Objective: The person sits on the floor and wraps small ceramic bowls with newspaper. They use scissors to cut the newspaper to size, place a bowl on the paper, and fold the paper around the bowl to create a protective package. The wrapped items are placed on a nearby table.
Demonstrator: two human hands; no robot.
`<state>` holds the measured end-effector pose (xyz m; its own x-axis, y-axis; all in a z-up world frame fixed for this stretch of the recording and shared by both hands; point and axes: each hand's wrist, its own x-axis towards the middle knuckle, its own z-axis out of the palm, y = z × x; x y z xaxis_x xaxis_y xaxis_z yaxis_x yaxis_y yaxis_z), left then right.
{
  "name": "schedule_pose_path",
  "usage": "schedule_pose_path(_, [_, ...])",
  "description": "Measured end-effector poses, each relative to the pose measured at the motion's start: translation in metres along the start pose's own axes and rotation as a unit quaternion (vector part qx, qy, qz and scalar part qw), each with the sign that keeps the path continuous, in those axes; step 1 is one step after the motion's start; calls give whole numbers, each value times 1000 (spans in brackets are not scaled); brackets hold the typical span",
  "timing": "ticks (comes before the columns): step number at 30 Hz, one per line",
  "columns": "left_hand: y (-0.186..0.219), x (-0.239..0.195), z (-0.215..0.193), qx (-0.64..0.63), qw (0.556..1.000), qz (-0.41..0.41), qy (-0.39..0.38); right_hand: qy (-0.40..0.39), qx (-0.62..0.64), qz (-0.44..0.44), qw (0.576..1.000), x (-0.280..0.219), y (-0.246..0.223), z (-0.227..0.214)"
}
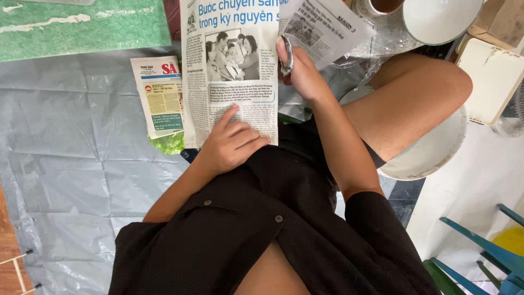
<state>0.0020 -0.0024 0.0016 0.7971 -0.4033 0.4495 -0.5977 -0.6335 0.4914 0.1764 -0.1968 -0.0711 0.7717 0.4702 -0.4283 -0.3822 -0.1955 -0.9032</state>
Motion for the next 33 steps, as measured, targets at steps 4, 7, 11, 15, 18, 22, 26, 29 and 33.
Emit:
schedule_pose_path(4, [-4,1,-8,32,999,-11,8,-67,-50,6,997,-18,-8,1])
schedule_pose_path(7, [-7,1,-10,34,999,-21,19,-95,-47,71,992,-35,-5,0])
schedule_pose_path(11, [-8,0,-8,24,999,-28,23,-150,-4,26,988,-43,15,-6])
schedule_pose_path(15, [-7,0,-5,22,1000,-5,21,-105,52,35,992,-30,31,-10])
schedule_pose_path(18, [-3,1,-4,8,1000,-10,12,-64,66,52,994,-13,27,-8])
schedule_pose_path(22, [0,-1,-5,16,1000,-5,0,-58,56,25,996,-8,10,-3])
schedule_pose_path(26, [2,-3,0,6,1000,-8,17,-79,22,22,996,-13,1,-2])
schedule_pose_path(29, [1,-4,0,18,999,-17,24,-81,29,20,996,-31,6,-7])
schedule_pose_path(33, [0,-4,-4,26,999,-21,28,-104,27,44,993,-43,26,-18])
